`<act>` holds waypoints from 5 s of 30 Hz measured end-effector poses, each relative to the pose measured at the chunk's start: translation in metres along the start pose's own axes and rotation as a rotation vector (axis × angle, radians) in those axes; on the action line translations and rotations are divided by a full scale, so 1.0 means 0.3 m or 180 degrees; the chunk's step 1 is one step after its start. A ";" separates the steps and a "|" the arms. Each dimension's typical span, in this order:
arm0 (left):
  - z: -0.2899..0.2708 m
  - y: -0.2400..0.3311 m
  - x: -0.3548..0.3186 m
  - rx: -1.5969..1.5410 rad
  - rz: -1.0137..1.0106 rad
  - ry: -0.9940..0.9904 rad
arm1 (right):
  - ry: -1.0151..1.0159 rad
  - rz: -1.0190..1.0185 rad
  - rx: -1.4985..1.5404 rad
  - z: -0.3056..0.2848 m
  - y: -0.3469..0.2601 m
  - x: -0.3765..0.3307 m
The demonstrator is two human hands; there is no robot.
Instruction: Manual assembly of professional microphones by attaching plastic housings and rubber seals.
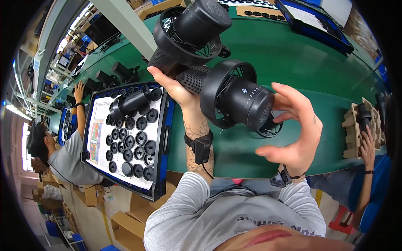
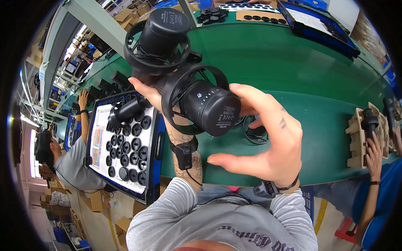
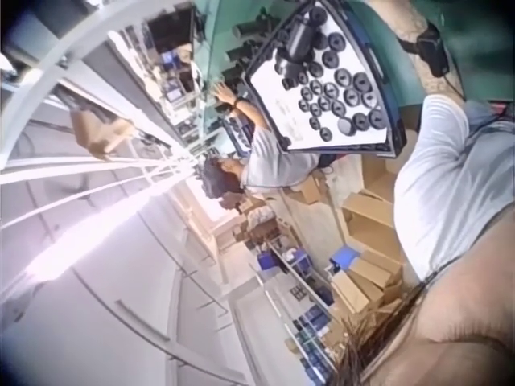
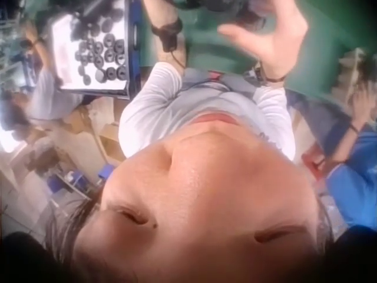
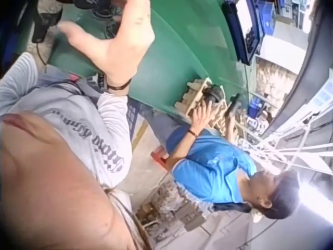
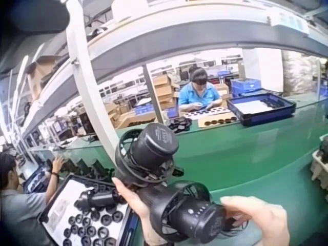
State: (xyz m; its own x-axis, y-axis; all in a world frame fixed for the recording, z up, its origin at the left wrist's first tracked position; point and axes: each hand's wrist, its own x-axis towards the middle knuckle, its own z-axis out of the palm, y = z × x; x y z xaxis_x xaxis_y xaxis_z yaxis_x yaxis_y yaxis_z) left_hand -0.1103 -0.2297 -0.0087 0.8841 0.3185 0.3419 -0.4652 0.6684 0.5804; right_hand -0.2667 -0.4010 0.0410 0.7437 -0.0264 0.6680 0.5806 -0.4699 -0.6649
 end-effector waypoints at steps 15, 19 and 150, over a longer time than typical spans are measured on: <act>0.016 0.026 -0.022 -0.0158 -0.0203 0.0073 | 0.0137 -0.0630 -0.0611 0.023 -0.004 -0.002; -0.003 0.030 -0.018 0.0042 -0.0278 -0.0114 | -0.0024 -0.0802 -0.0698 0.014 -0.011 0.003; -0.081 0.195 -0.001 0.0805 0.0252 -0.1087 | 0.0577 0.1487 0.0507 -0.110 0.322 0.092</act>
State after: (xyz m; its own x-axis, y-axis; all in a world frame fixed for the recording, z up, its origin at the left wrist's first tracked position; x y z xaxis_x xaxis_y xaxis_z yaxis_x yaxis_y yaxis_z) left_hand -0.1367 -0.1744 0.0071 0.7999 0.0931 0.5929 -0.5647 0.4516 0.6908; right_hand -0.2011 -0.4763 0.0061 0.8742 -0.3600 0.3257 0.2543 -0.2319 -0.9389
